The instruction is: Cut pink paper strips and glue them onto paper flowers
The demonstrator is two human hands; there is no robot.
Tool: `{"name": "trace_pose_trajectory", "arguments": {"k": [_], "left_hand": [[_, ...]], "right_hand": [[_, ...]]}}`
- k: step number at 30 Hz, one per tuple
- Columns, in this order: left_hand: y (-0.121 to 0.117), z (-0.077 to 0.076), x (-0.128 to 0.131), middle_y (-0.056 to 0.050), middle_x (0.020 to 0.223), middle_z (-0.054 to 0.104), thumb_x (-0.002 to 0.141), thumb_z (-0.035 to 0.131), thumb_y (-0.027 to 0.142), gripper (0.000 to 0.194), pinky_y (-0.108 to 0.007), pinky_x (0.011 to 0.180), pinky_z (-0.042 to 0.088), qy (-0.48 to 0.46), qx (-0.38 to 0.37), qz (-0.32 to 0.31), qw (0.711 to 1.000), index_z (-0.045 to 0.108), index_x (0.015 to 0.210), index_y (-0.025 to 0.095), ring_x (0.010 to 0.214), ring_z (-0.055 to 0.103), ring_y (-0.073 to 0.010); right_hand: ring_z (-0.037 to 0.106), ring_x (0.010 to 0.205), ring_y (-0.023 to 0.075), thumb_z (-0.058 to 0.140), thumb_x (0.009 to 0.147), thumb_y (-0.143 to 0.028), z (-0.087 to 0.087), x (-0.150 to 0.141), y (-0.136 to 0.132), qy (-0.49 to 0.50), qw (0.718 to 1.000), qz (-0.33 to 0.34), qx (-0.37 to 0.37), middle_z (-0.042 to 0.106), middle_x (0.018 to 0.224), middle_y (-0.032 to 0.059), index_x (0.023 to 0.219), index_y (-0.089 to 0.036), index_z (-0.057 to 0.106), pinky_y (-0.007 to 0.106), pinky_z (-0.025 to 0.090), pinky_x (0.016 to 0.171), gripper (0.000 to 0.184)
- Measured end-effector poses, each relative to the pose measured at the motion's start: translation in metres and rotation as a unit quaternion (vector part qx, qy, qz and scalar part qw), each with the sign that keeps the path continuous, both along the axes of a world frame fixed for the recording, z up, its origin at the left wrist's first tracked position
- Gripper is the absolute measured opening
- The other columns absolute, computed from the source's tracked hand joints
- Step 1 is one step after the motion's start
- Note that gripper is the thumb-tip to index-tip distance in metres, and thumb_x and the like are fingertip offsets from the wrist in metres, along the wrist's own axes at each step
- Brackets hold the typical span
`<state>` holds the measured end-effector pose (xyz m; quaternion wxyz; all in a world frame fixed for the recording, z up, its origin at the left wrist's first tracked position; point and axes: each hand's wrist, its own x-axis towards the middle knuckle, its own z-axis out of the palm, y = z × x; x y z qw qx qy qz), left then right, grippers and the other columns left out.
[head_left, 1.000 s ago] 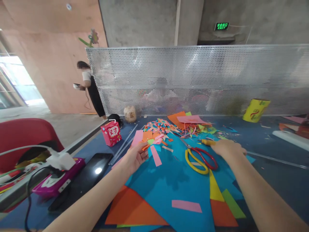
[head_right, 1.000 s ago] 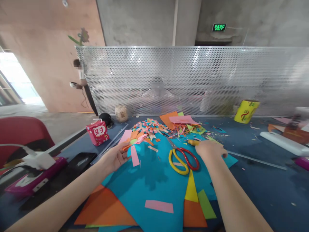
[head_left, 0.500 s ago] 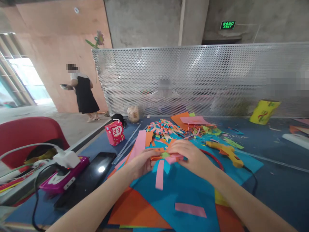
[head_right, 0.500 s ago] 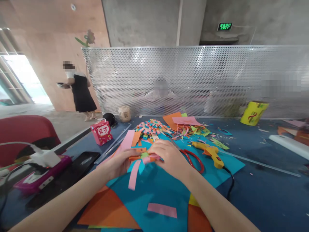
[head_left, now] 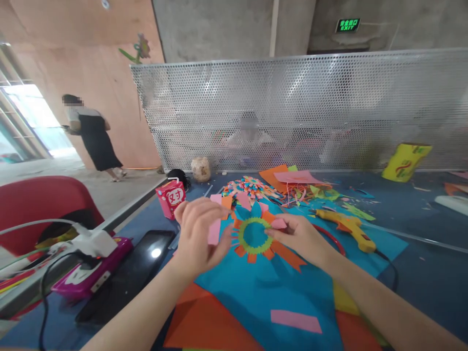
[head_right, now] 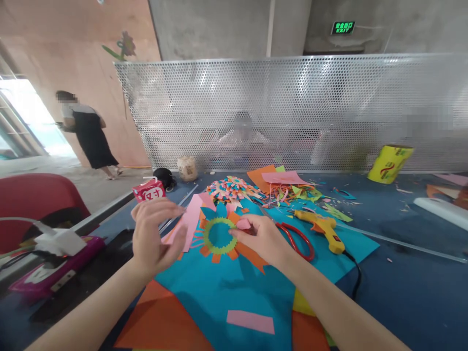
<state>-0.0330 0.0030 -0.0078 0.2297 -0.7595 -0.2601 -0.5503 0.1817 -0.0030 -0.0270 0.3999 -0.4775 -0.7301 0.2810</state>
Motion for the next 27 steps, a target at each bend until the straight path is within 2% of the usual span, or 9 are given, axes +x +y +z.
{"name": "trace_pose_trajectory", "arguments": {"k": [2, 4, 7, 11, 15, 18, 22, 27], "left_hand": [[-0.003, 0.001, 0.001, -0.005, 0.09, 0.064, 0.066, 0.061, 0.018, 0.033, -0.039, 0.081, 0.034, 0.085, 0.053, -0.015, 0.995, 0.052, 0.097, 0.021, 0.09, 0.056, -0.0215], [-0.004, 0.0, 0.003, -0.008, 0.099, 0.063, 0.067, 0.061, 0.021, 0.041, -0.04, 0.085, 0.033, 0.122, 0.036, -0.006, 0.992, 0.049, 0.107, 0.02, 0.098, 0.054, -0.0235], [-0.004, 0.0, 0.005, -0.01, 0.111, 0.059, 0.07, 0.059, 0.023, 0.049, -0.043, 0.091, 0.028, 0.107, -0.022, 0.021, 0.994, 0.043, 0.116, 0.019, 0.108, 0.049, -0.026], [-0.005, 0.001, 0.004, -0.011, 0.115, 0.057, 0.07, 0.059, 0.023, 0.053, -0.043, 0.092, 0.026, 0.09, -0.067, 0.022, 0.993, 0.04, 0.12, 0.019, 0.112, 0.046, -0.0263], [-0.007, 0.002, 0.005, -0.009, 0.113, 0.058, 0.071, 0.059, 0.023, 0.049, -0.043, 0.092, 0.025, 0.088, -0.099, 0.004, 0.991, 0.042, 0.116, 0.019, 0.111, 0.047, -0.0258], [-0.009, 0.001, 0.006, -0.009, 0.109, 0.061, 0.07, 0.06, 0.022, 0.045, -0.042, 0.088, 0.029, 0.083, -0.1, -0.02, 0.991, 0.044, 0.113, 0.02, 0.108, 0.05, -0.0252], [-0.013, 0.001, 0.008, -0.006, 0.099, 0.065, 0.069, 0.062, 0.02, 0.041, -0.042, 0.086, 0.031, 0.082, -0.069, -0.051, 0.993, 0.046, 0.107, 0.021, 0.102, 0.054, -0.024], [-0.023, 0.007, 0.009, -0.004, 0.09, 0.068, 0.066, 0.064, 0.016, 0.039, -0.04, 0.082, 0.036, 0.086, -0.047, -0.059, 0.993, 0.048, 0.102, 0.021, 0.096, 0.057, -0.0228]], "right_hand": [[0.036, 0.055, 0.0086, 0.053, 0.074, -0.038, -0.001, 0.0, -0.001, 0.004, 1.0, 0.02, -0.016, 0.035, 0.059, -0.0047, 0.058, -0.018, 0.039, 0.02, 0.032, 0.049, 0.029], [0.037, 0.055, 0.0087, 0.054, 0.074, -0.038, -0.001, -0.001, -0.002, 0.006, 0.999, 0.037, -0.023, 0.037, 0.059, -0.0045, 0.059, -0.018, 0.041, 0.019, 0.033, 0.049, 0.028], [0.038, 0.053, 0.0081, 0.055, 0.073, -0.037, -0.001, -0.001, -0.004, 0.01, 0.999, 0.048, -0.024, 0.036, 0.058, -0.0051, 0.058, -0.018, 0.041, 0.019, 0.033, 0.047, 0.028], [0.042, 0.054, 0.0086, 0.056, 0.074, -0.035, 0.0, -0.001, -0.006, -0.009, 0.999, 0.047, -0.001, 0.039, 0.058, -0.0048, 0.059, -0.018, 0.043, 0.019, 0.036, 0.049, 0.026], [0.047, 0.056, 0.0097, 0.055, 0.078, -0.031, 0.003, 0.001, -0.008, -0.083, 0.991, 0.036, 0.103, 0.049, 0.058, -0.0033, 0.062, -0.018, 0.05, 0.019, 0.038, 0.051, 0.022], [0.053, 0.064, 0.0107, 0.052, 0.081, -0.026, 0.005, 0.005, -0.009, -0.107, 0.972, 0.057, 0.203, 0.058, 0.07, -0.0005, 0.078, -0.019, 0.056, 0.019, 0.042, 0.058, 0.009], [0.055, 0.081, 0.0144, 0.049, 0.083, -0.019, 0.006, 0.012, -0.01, -0.148, 0.917, 0.042, 0.368, 0.062, 0.083, 0.0035, 0.092, -0.019, 0.055, 0.026, 0.044, 0.073, 0.011], [0.055, 0.083, 0.0165, 0.05, 0.08, -0.01, 0.009, 0.019, -0.012, -0.186, 0.861, 0.019, 0.474, 0.064, 0.086, 0.0036, 0.096, -0.018, 0.055, 0.032, 0.045, 0.076, 0.019]]}}
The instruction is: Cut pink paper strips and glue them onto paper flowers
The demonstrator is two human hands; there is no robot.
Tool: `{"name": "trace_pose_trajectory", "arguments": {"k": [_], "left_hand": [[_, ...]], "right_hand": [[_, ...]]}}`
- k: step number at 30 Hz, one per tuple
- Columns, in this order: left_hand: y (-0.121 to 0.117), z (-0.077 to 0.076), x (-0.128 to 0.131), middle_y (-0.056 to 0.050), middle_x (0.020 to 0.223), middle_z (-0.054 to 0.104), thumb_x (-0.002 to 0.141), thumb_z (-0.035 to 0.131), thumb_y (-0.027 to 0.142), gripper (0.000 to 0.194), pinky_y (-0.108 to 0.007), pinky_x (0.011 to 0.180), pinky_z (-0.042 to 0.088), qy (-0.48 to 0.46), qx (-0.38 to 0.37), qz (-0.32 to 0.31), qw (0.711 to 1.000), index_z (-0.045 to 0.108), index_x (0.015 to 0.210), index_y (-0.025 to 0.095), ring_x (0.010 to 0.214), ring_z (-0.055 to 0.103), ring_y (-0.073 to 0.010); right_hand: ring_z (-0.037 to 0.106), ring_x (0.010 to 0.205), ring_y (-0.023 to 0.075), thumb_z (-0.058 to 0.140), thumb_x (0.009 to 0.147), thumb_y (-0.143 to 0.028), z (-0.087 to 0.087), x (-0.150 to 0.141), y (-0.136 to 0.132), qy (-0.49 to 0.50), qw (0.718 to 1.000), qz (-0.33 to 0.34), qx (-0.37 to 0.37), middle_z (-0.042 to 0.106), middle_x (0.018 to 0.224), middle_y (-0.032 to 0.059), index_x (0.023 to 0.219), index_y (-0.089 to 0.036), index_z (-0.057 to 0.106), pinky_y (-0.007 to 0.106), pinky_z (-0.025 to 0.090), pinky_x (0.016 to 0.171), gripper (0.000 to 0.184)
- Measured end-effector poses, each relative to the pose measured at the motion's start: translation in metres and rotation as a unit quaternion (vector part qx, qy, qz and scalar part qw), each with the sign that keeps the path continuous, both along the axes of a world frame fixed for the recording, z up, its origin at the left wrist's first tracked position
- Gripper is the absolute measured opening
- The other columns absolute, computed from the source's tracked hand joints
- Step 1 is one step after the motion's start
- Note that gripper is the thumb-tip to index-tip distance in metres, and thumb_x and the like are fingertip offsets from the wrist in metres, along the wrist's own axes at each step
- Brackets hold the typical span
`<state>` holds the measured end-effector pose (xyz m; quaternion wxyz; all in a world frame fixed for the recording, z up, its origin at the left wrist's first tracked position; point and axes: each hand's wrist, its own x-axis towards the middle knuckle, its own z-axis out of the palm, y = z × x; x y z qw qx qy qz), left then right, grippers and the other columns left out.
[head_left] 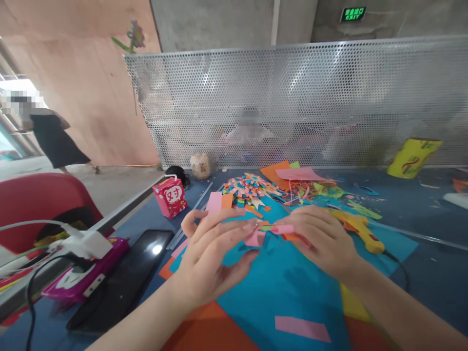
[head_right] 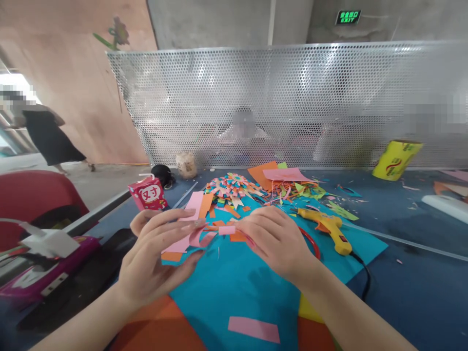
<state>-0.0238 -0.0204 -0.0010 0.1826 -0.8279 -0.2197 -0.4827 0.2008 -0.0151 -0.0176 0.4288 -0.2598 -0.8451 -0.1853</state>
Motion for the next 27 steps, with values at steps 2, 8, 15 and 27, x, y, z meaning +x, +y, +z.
{"name": "trace_pose_trajectory", "arguments": {"k": [2, 8, 15, 27], "left_hand": [[-0.0038, 0.0016, 0.0008, -0.003, 0.086, 0.069, 0.066, 0.064, 0.015, 0.04, -0.038, 0.078, 0.04, 0.001, 0.003, 0.0, 1.0, 0.047, 0.103, 0.021, 0.094, 0.059, -0.022], [-0.0086, 0.002, 0.001, 0.001, 0.08, 0.07, 0.069, 0.061, 0.015, 0.03, -0.037, 0.072, 0.045, 0.008, 0.014, -0.009, 1.0, 0.051, 0.096, 0.026, 0.085, 0.063, -0.019], [-0.0098, 0.0028, -0.0014, 0.003, 0.077, 0.07, 0.071, 0.061, 0.015, 0.021, -0.035, 0.067, 0.046, 0.022, -0.002, 0.011, 1.0, 0.054, 0.088, 0.025, 0.079, 0.064, -0.0176], [-0.0085, 0.0065, -0.0018, 0.002, 0.073, 0.07, 0.069, 0.061, 0.013, 0.019, -0.034, 0.067, 0.043, 0.03, 0.015, 0.013, 0.999, 0.056, 0.084, 0.025, 0.077, 0.062, -0.0179]], "right_hand": [[0.055, 0.083, 0.0172, 0.052, 0.078, -0.009, 0.0023, 0.0017, -0.0024, -0.014, 0.999, -0.005, 0.042, 0.065, 0.088, 0.0041, 0.099, -0.017, 0.055, 0.033, 0.045, 0.076, 0.023], [0.056, 0.086, 0.0188, 0.051, 0.078, -0.011, 0.0044, 0.003, -0.0081, -0.043, 0.996, -0.02, 0.074, 0.066, 0.091, 0.0052, 0.1, -0.016, 0.057, 0.035, 0.046, 0.075, 0.023], [0.056, 0.087, 0.0189, 0.053, 0.077, -0.01, 0.0021, 0.0021, -0.0081, -0.044, 0.997, -0.009, 0.061, 0.066, 0.094, 0.0059, 0.099, -0.015, 0.057, 0.035, 0.047, 0.075, 0.023], [0.058, 0.084, 0.0183, 0.055, 0.077, -0.011, 0.0029, 0.001, -0.0073, -0.044, 0.996, -0.021, 0.069, 0.067, 0.091, 0.0039, 0.099, -0.018, 0.057, 0.034, 0.047, 0.074, 0.023]]}}
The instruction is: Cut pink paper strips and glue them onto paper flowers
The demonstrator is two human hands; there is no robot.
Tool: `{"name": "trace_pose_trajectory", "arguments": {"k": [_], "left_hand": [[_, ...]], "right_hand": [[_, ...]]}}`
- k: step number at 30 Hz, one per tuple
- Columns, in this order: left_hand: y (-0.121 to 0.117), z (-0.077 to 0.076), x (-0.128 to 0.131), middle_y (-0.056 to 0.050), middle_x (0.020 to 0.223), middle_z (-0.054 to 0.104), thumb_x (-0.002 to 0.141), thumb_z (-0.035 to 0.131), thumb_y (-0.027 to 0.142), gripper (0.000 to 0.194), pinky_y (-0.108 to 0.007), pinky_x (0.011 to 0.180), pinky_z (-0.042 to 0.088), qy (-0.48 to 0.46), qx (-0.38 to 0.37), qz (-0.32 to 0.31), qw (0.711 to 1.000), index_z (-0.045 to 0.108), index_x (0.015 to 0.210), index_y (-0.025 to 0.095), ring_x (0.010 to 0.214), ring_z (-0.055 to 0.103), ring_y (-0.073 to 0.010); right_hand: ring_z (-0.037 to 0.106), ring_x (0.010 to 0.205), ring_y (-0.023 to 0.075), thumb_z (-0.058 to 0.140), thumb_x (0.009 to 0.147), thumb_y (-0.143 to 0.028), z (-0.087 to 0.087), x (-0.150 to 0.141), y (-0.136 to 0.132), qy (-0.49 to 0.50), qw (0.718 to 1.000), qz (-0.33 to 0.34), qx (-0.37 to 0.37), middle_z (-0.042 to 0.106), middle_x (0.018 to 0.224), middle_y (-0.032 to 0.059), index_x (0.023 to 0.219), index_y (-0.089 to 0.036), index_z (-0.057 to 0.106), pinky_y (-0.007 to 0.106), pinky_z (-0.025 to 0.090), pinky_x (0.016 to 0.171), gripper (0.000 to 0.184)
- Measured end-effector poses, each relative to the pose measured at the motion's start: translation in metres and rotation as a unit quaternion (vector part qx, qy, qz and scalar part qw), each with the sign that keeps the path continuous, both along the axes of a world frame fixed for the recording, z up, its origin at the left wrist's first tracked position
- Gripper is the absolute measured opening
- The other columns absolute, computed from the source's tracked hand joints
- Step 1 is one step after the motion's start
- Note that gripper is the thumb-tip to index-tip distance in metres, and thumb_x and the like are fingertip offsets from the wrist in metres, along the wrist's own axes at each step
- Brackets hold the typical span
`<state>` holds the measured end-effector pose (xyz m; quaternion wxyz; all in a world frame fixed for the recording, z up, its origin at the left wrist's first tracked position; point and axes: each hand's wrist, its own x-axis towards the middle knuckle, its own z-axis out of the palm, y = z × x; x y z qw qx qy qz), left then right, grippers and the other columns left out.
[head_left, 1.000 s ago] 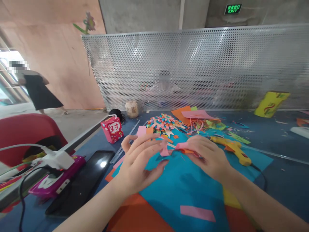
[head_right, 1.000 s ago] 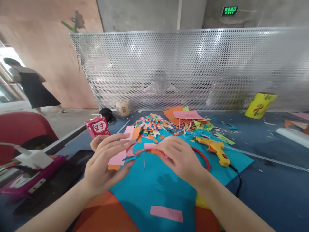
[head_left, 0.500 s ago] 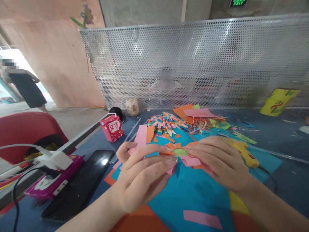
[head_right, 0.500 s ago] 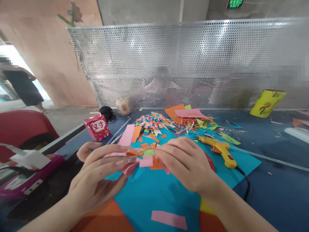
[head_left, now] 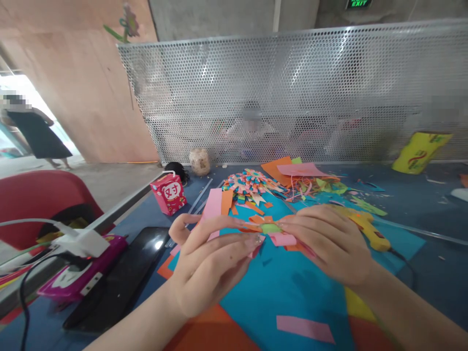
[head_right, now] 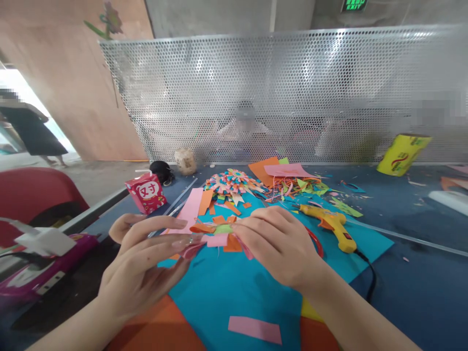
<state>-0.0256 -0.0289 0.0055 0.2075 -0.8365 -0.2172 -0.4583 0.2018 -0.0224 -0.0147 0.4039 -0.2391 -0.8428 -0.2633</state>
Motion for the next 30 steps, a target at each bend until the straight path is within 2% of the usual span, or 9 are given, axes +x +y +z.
{"name": "trace_pose_trajectory", "arguments": {"k": [7, 12, 19, 21, 25, 27, 30], "left_hand": [[0.001, -0.003, -0.002, 0.004, 0.067, 0.068, 0.067, 0.064, 0.014, 0.021, -0.036, 0.072, 0.041, -0.009, 0.004, 0.028, 1.0, 0.056, 0.083, 0.026, 0.074, 0.062, -0.0176], [0.001, -0.002, -0.001, 0.004, 0.069, 0.069, 0.067, 0.063, 0.013, 0.023, -0.034, 0.068, 0.041, 0.002, 0.007, 0.027, 1.0, 0.057, 0.086, 0.025, 0.075, 0.062, -0.0175], [0.0, -0.001, 0.0, 0.003, 0.074, 0.068, 0.07, 0.06, 0.011, 0.026, -0.034, 0.074, 0.042, -0.004, 0.003, 0.021, 1.0, 0.056, 0.09, 0.026, 0.075, 0.062, -0.0166], [0.001, -0.002, 0.001, 0.001, 0.08, 0.068, 0.07, 0.06, 0.012, 0.025, -0.036, 0.079, 0.04, -0.019, -0.017, 0.026, 0.999, 0.056, 0.091, 0.025, 0.078, 0.062, -0.0174], [0.009, -0.007, 0.003, -0.003, 0.093, 0.066, 0.07, 0.063, 0.02, 0.031, -0.042, 0.089, 0.035, -0.106, -0.116, 0.019, 0.987, 0.054, 0.099, 0.024, 0.094, 0.058, -0.0213], [0.014, -0.009, 0.004, -0.004, 0.102, 0.064, 0.072, 0.061, 0.022, 0.031, -0.041, 0.09, 0.038, -0.164, -0.202, 0.001, 0.966, 0.053, 0.103, 0.023, 0.101, 0.055, -0.0215], [0.02, -0.009, 0.003, -0.005, 0.099, 0.065, 0.077, 0.055, 0.025, 0.028, -0.037, 0.084, 0.045, -0.235, -0.35, -0.036, 0.906, 0.054, 0.104, 0.021, 0.095, 0.058, -0.0192]], "right_hand": [[0.058, 0.083, 0.0175, 0.055, 0.077, -0.011, 0.002, -0.002, -0.001, -0.009, 1.0, -0.009, 0.005, 0.067, 0.089, 0.004, 0.097, -0.016, 0.057, 0.033, 0.048, 0.073, 0.021], [0.058, 0.083, 0.0182, 0.057, 0.075, -0.009, 0.002, -0.002, -0.002, -0.004, 1.0, -0.007, 0.003, 0.067, 0.089, 0.0046, 0.096, -0.015, 0.057, 0.034, 0.048, 0.073, 0.022], [0.058, 0.084, 0.0175, 0.053, 0.078, -0.011, 0.002, -0.002, -0.001, -0.013, 1.0, -0.016, 0.008, 0.066, 0.089, 0.0043, 0.096, -0.017, 0.057, 0.033, 0.047, 0.075, 0.02], [0.057, 0.081, 0.0168, 0.05, 0.08, -0.012, 0.003, -0.005, -0.001, -0.004, 1.0, -0.016, -0.026, 0.066, 0.085, 0.0039, 0.095, -0.018, 0.056, 0.032, 0.047, 0.074, 0.017], [0.055, 0.068, 0.0123, 0.047, 0.083, -0.02, 0.003, -0.011, -0.001, 0.073, 0.981, -0.031, -0.179, 0.061, 0.073, 0.0011, 0.083, -0.019, 0.055, 0.024, 0.045, 0.062, 0.008], [0.048, 0.055, 0.0095, 0.049, 0.082, -0.025, 0.002, -0.013, 0.0, 0.101, 0.961, -0.056, -0.249, 0.052, 0.061, -0.0021, 0.069, -0.019, 0.05, 0.02, 0.04, 0.051, 0.014], [0.035, 0.048, 0.0076, 0.05, 0.08, -0.029, -0.001, -0.016, 0.001, 0.114, 0.925, -0.065, -0.355, 0.036, 0.052, -0.0055, 0.058, -0.019, 0.037, 0.019, 0.031, 0.045, 0.028]]}}
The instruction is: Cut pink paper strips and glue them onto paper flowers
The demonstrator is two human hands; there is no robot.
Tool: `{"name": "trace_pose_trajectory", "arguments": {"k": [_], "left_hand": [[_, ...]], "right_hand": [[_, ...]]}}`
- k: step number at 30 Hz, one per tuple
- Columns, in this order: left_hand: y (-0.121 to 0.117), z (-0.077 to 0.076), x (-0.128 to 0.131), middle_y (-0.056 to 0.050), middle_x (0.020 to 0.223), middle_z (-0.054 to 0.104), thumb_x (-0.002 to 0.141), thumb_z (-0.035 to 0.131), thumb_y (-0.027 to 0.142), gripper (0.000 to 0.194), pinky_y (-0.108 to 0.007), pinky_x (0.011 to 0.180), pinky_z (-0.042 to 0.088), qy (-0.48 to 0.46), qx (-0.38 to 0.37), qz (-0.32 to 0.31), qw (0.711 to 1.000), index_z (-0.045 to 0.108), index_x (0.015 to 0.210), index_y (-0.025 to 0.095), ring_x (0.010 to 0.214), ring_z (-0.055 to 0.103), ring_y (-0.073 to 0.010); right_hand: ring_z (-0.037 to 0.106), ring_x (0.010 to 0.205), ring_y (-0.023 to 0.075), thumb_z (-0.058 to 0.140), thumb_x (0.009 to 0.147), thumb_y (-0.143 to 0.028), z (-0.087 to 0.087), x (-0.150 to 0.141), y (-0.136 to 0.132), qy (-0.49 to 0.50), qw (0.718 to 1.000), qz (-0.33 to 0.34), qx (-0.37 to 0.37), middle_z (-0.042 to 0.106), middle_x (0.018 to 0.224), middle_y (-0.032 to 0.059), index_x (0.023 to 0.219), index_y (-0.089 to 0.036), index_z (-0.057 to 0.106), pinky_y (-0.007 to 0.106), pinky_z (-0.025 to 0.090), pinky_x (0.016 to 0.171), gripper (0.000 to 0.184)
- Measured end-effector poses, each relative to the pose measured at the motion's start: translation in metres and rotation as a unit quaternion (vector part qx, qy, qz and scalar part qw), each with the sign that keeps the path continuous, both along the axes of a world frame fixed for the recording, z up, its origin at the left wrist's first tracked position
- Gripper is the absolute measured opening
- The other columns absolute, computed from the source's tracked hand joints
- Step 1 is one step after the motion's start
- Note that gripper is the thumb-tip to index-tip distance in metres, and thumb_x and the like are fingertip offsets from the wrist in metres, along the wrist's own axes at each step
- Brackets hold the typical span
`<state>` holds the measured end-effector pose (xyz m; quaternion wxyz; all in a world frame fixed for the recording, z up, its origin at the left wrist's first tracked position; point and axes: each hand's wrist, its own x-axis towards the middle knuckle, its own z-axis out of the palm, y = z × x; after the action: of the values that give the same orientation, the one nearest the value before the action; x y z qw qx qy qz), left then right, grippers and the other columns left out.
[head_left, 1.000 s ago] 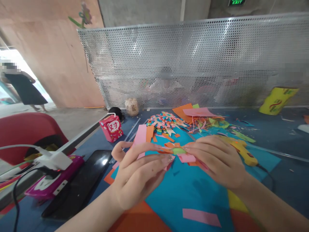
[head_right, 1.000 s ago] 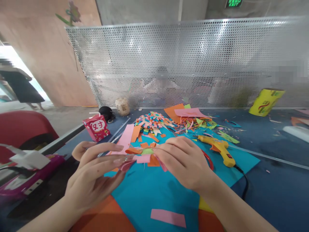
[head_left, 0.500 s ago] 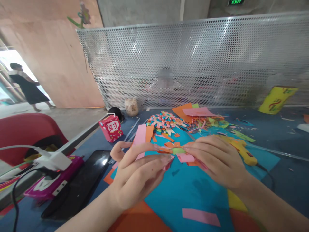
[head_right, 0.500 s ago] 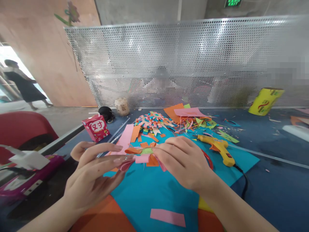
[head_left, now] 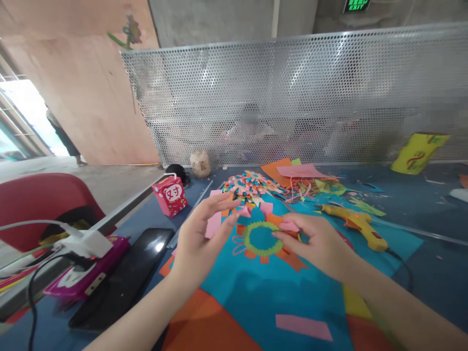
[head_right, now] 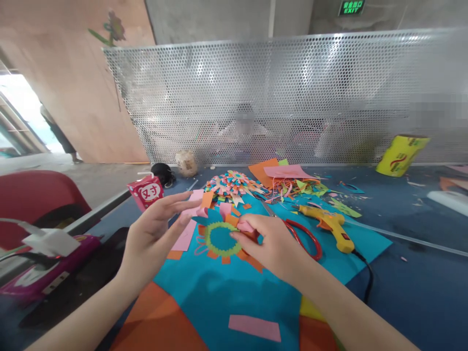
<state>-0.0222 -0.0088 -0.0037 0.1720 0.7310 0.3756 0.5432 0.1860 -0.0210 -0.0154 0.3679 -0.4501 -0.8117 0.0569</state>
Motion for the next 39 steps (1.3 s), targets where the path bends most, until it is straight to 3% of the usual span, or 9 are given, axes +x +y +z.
{"name": "trace_pose_trajectory", "arguments": {"k": [5, 11, 24, 30, 39], "left_hand": [[0.007, 0.002, 0.001, -0.004, 0.085, 0.068, 0.075, 0.056, 0.029, 0.016, -0.03, 0.074, 0.051, -0.051, -0.118, -0.05, 0.99, 0.064, 0.085, 0.018, 0.083, 0.063, -0.0172], [0.012, -0.001, 0.003, -0.004, 0.079, 0.068, 0.067, 0.064, 0.028, 0.018, -0.026, 0.067, 0.052, -0.094, -0.205, -0.066, 0.972, 0.064, 0.08, 0.016, 0.074, 0.063, -0.0155], [0.013, -0.001, 0.005, -0.001, 0.067, 0.067, 0.064, 0.065, 0.025, 0.01, -0.021, 0.059, 0.048, -0.109, -0.231, -0.048, 0.966, 0.065, 0.069, 0.016, 0.064, 0.06, -0.0116], [0.012, 0.0, 0.004, -0.002, 0.074, 0.068, 0.066, 0.065, 0.023, 0.011, -0.021, 0.064, 0.049, -0.135, -0.233, -0.082, 0.96, 0.065, 0.074, 0.016, 0.071, 0.061, -0.0121], [0.013, -0.002, 0.003, 0.0, 0.068, 0.067, 0.065, 0.067, 0.021, 0.012, -0.02, 0.061, 0.048, -0.155, -0.238, -0.095, 0.954, 0.064, 0.074, 0.016, 0.066, 0.061, -0.0106]], "right_hand": [[0.028, 0.05, 0.0077, 0.048, 0.079, -0.03, -0.001, -0.004, 0.002, 0.054, 0.989, 0.033, -0.133, 0.027, 0.055, -0.006, 0.058, -0.02, 0.029, 0.019, 0.025, 0.044, 0.031], [0.029, 0.053, 0.0081, 0.049, 0.078, -0.032, -0.002, -0.006, 0.002, 0.079, 0.981, 0.042, -0.17, 0.028, 0.057, -0.0056, 0.059, -0.019, 0.033, 0.019, 0.026, 0.046, 0.028], [0.028, 0.054, 0.008, 0.049, 0.078, -0.03, -0.002, -0.007, 0.002, 0.077, 0.98, 0.044, -0.18, 0.028, 0.058, -0.0059, 0.059, -0.019, 0.03, 0.019, 0.025, 0.048, 0.029], [0.028, 0.053, 0.0076, 0.05, 0.078, -0.029, -0.003, -0.007, 0.002, 0.075, 0.982, 0.041, -0.171, 0.028, 0.057, -0.006, 0.059, -0.019, 0.032, 0.019, 0.024, 0.047, 0.027], [0.027, 0.054, 0.008, 0.049, 0.078, -0.03, -0.003, -0.007, 0.003, 0.067, 0.984, 0.047, -0.157, 0.028, 0.058, -0.0054, 0.059, -0.019, 0.031, 0.019, 0.025, 0.047, 0.029]]}}
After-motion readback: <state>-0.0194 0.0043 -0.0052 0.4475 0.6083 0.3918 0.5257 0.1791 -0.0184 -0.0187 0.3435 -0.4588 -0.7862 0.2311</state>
